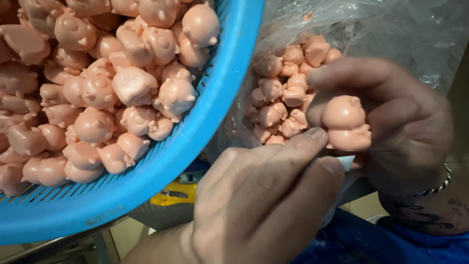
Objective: Trimming excess plastic flash from small figurines using a small handheld blade.
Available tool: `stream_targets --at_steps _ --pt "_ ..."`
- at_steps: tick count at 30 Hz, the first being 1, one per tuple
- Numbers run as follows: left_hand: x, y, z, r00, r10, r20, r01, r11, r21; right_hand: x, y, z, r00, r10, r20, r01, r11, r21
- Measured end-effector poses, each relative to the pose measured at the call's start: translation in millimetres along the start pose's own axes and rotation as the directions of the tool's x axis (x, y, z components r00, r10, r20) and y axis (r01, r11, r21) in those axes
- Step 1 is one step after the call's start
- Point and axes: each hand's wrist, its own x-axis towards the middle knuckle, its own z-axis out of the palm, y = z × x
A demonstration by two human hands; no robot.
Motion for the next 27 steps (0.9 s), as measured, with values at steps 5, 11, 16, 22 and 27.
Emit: stream_targets --at_steps 5,11,16,22,27 --pt "1.2 0.7 -4.6 0.904 -0.428 -0.008 0.393 0.839 -0.376 4.7 -2.1 7.2 0.993 0.120 -0.006 -0.117 0.973 0.199" --pt "-14.3 -10.8 0.7 0.883 -0.462 -0.079 0.400 0.830 -0.387 9.2 -9.4 23.2 0.968 0.250 -0.016 -0.250 0.968 0.011" --pt "-23.0 -15.3 0.7 0.878 -0.470 -0.089 0.403 0.828 -0.391 6.7 5.4 21.3 0.988 0.154 0.020 -0.151 0.985 -0.088" --pt "-23.7 -18.3 2.3 0.886 -0.458 -0.080 0.395 0.833 -0.388 6.9 8.8 23.8 0.992 0.125 0.012 -0.123 0.988 -0.093" --pt "-25.8 -16.4 2.9 0.891 -0.447 -0.079 0.388 0.840 -0.379 6.5 9.7 23.9 0.994 0.111 0.023 -0.108 0.990 -0.091"
